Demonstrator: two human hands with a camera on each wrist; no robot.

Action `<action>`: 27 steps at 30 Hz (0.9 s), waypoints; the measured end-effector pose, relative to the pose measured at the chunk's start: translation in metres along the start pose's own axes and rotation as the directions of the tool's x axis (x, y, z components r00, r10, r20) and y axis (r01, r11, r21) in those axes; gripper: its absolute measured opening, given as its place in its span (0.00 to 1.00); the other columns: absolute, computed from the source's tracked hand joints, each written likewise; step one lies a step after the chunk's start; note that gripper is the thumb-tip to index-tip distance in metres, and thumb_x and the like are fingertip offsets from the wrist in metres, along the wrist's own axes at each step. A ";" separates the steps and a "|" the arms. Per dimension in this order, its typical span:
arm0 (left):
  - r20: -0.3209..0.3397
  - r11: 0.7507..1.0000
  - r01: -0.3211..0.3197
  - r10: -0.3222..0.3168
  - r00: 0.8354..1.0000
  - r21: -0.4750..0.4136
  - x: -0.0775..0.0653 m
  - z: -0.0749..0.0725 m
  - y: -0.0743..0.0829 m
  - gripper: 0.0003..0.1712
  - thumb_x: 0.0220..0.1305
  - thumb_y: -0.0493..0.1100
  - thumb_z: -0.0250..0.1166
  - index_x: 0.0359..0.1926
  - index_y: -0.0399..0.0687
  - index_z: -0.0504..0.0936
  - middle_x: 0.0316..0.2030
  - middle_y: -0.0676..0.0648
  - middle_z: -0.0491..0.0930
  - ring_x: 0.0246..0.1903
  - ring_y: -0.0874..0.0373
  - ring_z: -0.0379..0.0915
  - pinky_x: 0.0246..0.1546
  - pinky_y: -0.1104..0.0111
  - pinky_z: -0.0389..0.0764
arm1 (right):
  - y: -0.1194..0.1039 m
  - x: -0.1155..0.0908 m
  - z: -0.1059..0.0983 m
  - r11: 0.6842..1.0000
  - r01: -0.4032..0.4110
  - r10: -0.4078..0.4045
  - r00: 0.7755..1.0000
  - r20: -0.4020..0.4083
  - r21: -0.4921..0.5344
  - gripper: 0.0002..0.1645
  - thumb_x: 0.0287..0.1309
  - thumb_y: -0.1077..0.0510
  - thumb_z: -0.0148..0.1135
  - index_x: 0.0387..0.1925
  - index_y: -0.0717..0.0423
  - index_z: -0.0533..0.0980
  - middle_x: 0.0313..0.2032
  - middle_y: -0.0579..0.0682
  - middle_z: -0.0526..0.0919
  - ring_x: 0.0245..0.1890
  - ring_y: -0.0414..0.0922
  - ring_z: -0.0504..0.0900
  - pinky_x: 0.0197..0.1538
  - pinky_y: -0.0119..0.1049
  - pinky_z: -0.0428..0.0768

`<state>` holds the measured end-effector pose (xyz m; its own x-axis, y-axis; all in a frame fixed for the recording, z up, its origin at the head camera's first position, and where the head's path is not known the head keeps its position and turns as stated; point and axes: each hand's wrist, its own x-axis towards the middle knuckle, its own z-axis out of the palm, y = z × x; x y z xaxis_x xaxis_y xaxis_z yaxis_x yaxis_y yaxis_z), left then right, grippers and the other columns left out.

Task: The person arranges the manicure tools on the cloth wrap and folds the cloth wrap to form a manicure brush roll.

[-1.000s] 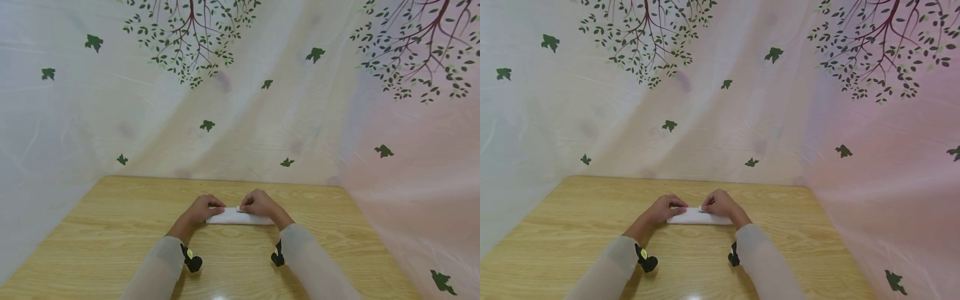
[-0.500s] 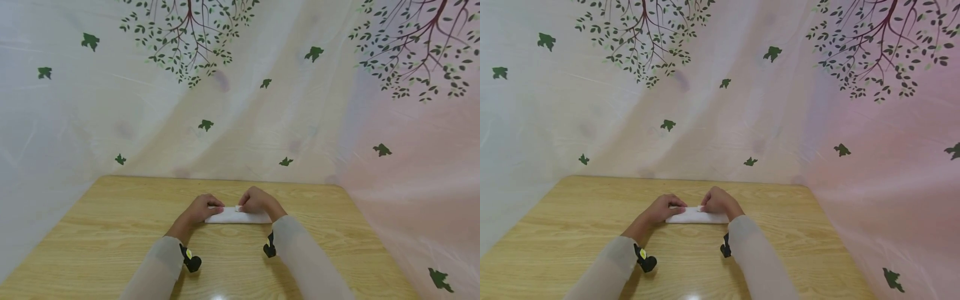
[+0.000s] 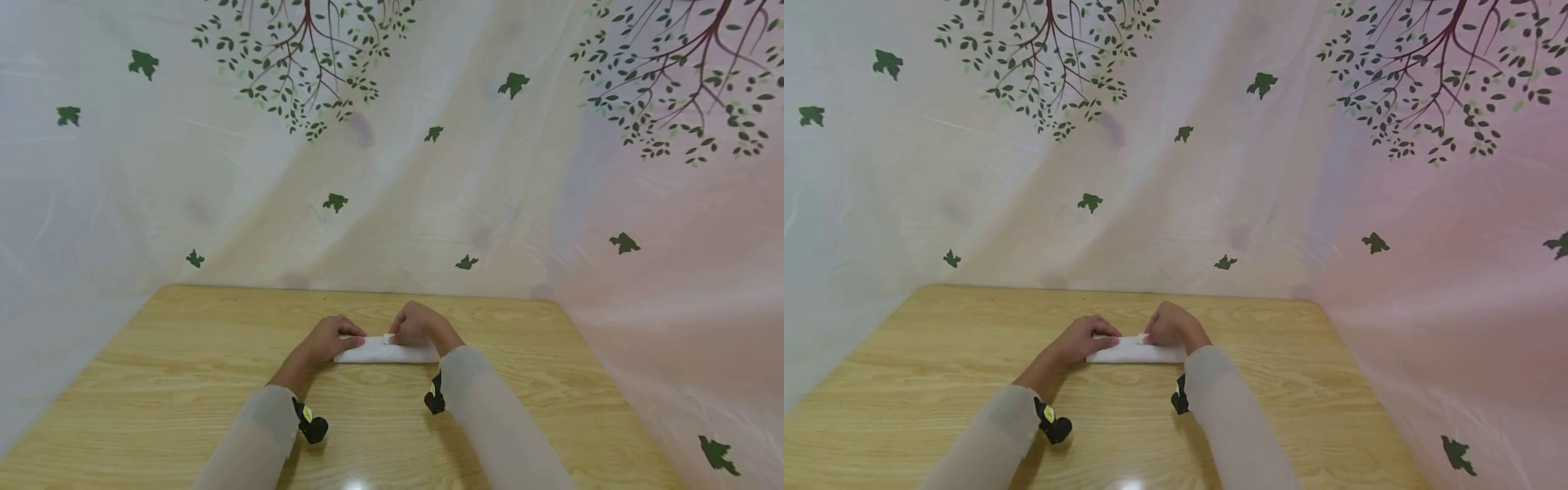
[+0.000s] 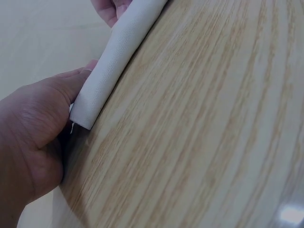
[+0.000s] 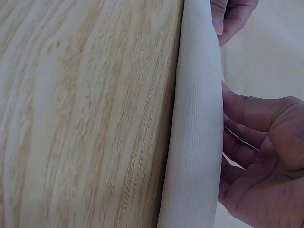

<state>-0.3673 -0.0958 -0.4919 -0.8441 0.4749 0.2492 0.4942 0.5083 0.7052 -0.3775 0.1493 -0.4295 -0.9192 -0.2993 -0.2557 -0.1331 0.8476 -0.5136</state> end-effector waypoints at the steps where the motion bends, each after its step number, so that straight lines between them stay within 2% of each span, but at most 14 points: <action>1: -0.001 1.000 0.001 -0.001 1.000 0.001 0.000 0.000 0.000 0.10 0.69 0.42 0.68 0.46 0.41 0.90 0.41 0.47 0.86 0.43 0.53 0.79 0.48 0.59 0.78 | -0.001 0.001 0.000 1.000 -0.007 0.007 1.000 0.003 -0.004 0.03 0.60 0.52 0.73 0.34 0.46 0.87 0.39 0.42 0.85 0.43 0.44 0.79 0.55 0.46 0.75; 5: -0.007 1.000 -0.006 0.006 1.000 0.006 -0.001 -0.001 0.000 0.10 0.68 0.41 0.69 0.45 0.41 0.90 0.40 0.46 0.86 0.43 0.53 0.79 0.48 0.58 0.78 | -0.004 0.005 -0.001 0.999 -0.037 0.037 0.999 0.013 -0.007 0.05 0.58 0.52 0.74 0.36 0.46 0.88 0.42 0.42 0.86 0.44 0.43 0.79 0.56 0.44 0.76; 9: -0.009 0.999 -0.046 0.046 0.999 0.013 -0.001 -0.001 -0.002 0.10 0.68 0.41 0.69 0.45 0.39 0.90 0.40 0.45 0.87 0.43 0.51 0.80 0.48 0.58 0.79 | -0.005 0.009 -0.002 0.998 -0.062 0.062 0.998 0.018 -0.006 0.08 0.55 0.51 0.76 0.36 0.47 0.88 0.41 0.42 0.86 0.42 0.41 0.79 0.51 0.39 0.76; 12: -0.007 0.999 -0.045 0.045 0.999 0.015 -0.001 0.000 -0.003 0.10 0.68 0.41 0.69 0.45 0.39 0.90 0.40 0.45 0.87 0.44 0.51 0.80 0.48 0.58 0.79 | -0.004 0.009 -0.001 0.998 -0.059 0.059 0.998 0.015 -0.003 0.08 0.55 0.51 0.77 0.35 0.47 0.88 0.40 0.42 0.86 0.41 0.42 0.78 0.49 0.39 0.76; 18: -0.004 1.000 -0.026 0.026 1.000 0.007 0.001 0.002 -0.006 0.10 0.68 0.41 0.69 0.45 0.41 0.90 0.41 0.46 0.87 0.44 0.52 0.80 0.49 0.58 0.78 | 0.001 0.006 0.002 0.999 -0.032 0.032 0.999 0.000 0.005 0.07 0.58 0.49 0.75 0.35 0.45 0.87 0.39 0.42 0.85 0.42 0.43 0.78 0.54 0.43 0.75; 23: -0.006 1.000 -0.024 0.024 1.000 0.010 0.001 0.002 -0.007 0.10 0.68 0.42 0.70 0.44 0.41 0.90 0.41 0.47 0.87 0.45 0.52 0.80 0.49 0.59 0.78 | 0.006 0.005 0.004 1.000 0.023 -0.023 1.000 -0.011 0.020 0.08 0.59 0.49 0.75 0.36 0.47 0.87 0.36 0.42 0.85 0.40 0.43 0.79 0.53 0.43 0.76; 27: -0.008 1.000 0.004 -0.004 1.000 -0.012 0.001 0.000 -0.007 0.10 0.68 0.42 0.69 0.44 0.41 0.90 0.41 0.46 0.87 0.44 0.52 0.80 0.49 0.59 0.78 | 0.010 0.005 0.004 0.995 0.083 -0.082 0.997 -0.016 0.049 0.07 0.59 0.50 0.74 0.37 0.47 0.88 0.35 0.42 0.86 0.40 0.42 0.80 0.53 0.43 0.77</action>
<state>-0.3715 -0.0992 -0.4967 -0.8477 0.4672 0.2512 0.4881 0.5016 0.7142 -0.3816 0.1545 -0.4396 -0.9111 -0.3607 -0.1997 -0.1901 0.7974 -0.5728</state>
